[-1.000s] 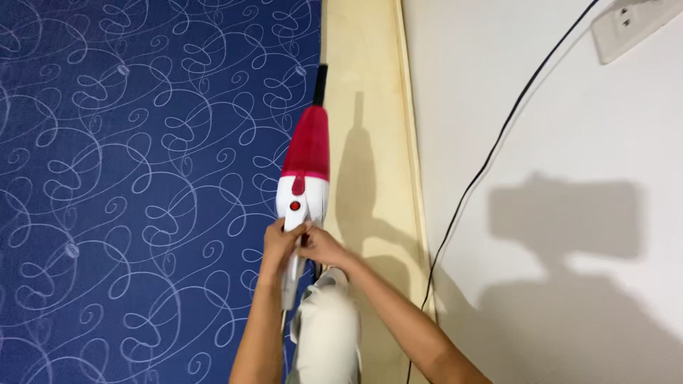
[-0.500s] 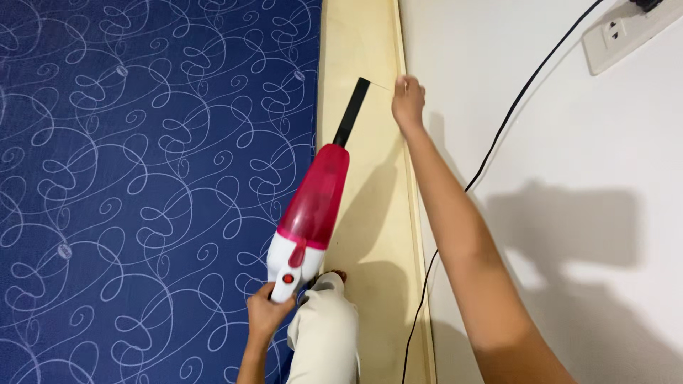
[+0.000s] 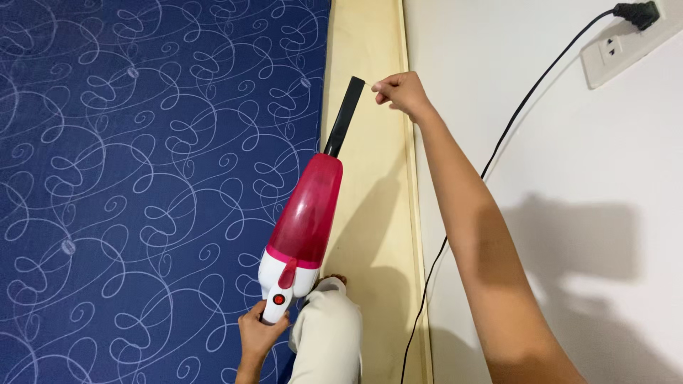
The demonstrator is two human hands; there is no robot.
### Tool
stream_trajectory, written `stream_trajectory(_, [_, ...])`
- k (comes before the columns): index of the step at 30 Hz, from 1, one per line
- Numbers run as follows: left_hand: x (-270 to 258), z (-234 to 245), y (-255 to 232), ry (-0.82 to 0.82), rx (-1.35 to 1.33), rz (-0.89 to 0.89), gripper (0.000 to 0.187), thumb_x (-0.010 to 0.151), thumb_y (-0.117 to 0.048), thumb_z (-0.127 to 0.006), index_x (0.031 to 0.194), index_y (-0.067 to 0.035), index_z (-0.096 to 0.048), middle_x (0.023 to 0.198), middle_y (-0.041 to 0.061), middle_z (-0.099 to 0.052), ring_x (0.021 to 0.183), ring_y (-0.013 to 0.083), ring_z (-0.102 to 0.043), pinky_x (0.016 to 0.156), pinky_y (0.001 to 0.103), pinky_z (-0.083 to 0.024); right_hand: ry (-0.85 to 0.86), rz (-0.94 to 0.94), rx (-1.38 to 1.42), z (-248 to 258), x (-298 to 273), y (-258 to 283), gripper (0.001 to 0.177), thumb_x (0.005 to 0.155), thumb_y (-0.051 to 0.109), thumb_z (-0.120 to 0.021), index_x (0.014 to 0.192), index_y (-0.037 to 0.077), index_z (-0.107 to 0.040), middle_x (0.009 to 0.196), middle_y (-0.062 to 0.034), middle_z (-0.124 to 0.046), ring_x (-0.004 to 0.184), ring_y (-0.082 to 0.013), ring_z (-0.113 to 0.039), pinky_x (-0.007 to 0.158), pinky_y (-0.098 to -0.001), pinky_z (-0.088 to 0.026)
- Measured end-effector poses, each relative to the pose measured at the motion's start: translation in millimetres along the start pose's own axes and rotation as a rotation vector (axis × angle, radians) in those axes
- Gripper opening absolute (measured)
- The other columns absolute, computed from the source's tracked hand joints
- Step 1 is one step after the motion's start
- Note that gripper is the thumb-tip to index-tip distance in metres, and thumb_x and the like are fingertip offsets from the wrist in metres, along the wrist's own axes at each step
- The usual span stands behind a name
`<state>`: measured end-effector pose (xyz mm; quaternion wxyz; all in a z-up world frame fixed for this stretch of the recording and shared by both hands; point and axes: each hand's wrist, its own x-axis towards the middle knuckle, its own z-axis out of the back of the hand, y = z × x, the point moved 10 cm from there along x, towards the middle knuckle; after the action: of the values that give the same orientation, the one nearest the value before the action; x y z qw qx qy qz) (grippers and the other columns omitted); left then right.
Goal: The person uses a handheld vacuum cleaner to clean a wooden bed frame and a blue patterned mattress. They briefly pause to organize a white paper document on a cluttered table before resuming vacuuming the bed frame and mattress surface.
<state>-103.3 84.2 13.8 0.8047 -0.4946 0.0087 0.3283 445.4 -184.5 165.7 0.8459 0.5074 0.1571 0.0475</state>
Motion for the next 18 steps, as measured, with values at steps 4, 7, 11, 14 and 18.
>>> stream_trajectory(4, [-1,4,-6,-0.022,-0.009,-0.081,0.041,0.062,-0.019,-0.086,0.097,0.001,-0.077,0.076,0.014,-0.08,0.067,0.0182,-0.079,0.063,0.032,-0.06,0.014,0.094,0.051,4,-11,26,0.011,0.095,0.015,-0.073,0.092,0.005,-0.077,0.075,-0.0029,-0.072,0.07,-0.0092,-0.07,0.06,-0.0236,-0.053])
stream_trajectory(7, [-3,4,3,0.005,-0.006,-0.026,0.04,0.063,-0.019,-0.085,0.097,0.0,-0.078,0.075,0.015,-0.08,0.066,0.0193,-0.079,0.062,0.033,-0.06,-0.176,0.231,0.126,33,-18,45,0.011,0.096,0.012,-0.07,0.09,0.005,-0.075,0.076,-0.0027,-0.072,0.071,-0.0104,-0.071,0.06,-0.0249,-0.053])
stream_trajectory(11, [-2,6,-6,-0.024,-0.02,-0.067,0.042,0.062,-0.019,-0.086,0.098,0.001,-0.077,0.075,0.015,-0.08,0.066,0.0181,-0.078,0.063,0.032,-0.06,-0.223,0.195,0.313,52,-42,63,0.01,0.095,0.016,-0.075,0.09,0.007,-0.075,0.077,-0.0007,-0.073,0.073,-0.0088,-0.071,0.061,-0.022,-0.053])
stream_trajectory(14, [2,4,-19,-0.001,-0.033,-0.063,0.04,0.064,-0.019,-0.085,0.098,0.001,-0.078,0.077,0.014,-0.081,0.067,0.0174,-0.077,0.063,0.032,-0.059,-0.157,0.263,0.428,44,-66,84,0.01,0.093,0.017,-0.077,0.092,0.008,-0.074,0.079,-0.0007,-0.073,0.075,-0.0088,-0.072,0.062,-0.0219,-0.053])
stream_trajectory(18, [7,-1,-49,0.032,-0.042,-0.039,0.038,0.066,-0.019,-0.084,0.098,0.001,-0.078,0.078,0.015,-0.08,0.068,0.0178,-0.075,0.064,0.033,-0.058,-0.17,0.304,0.428,27,-85,90,0.01,0.095,0.016,-0.078,0.096,0.006,-0.077,0.081,0.0007,-0.071,0.073,-0.0065,-0.067,0.064,-0.0225,-0.055])
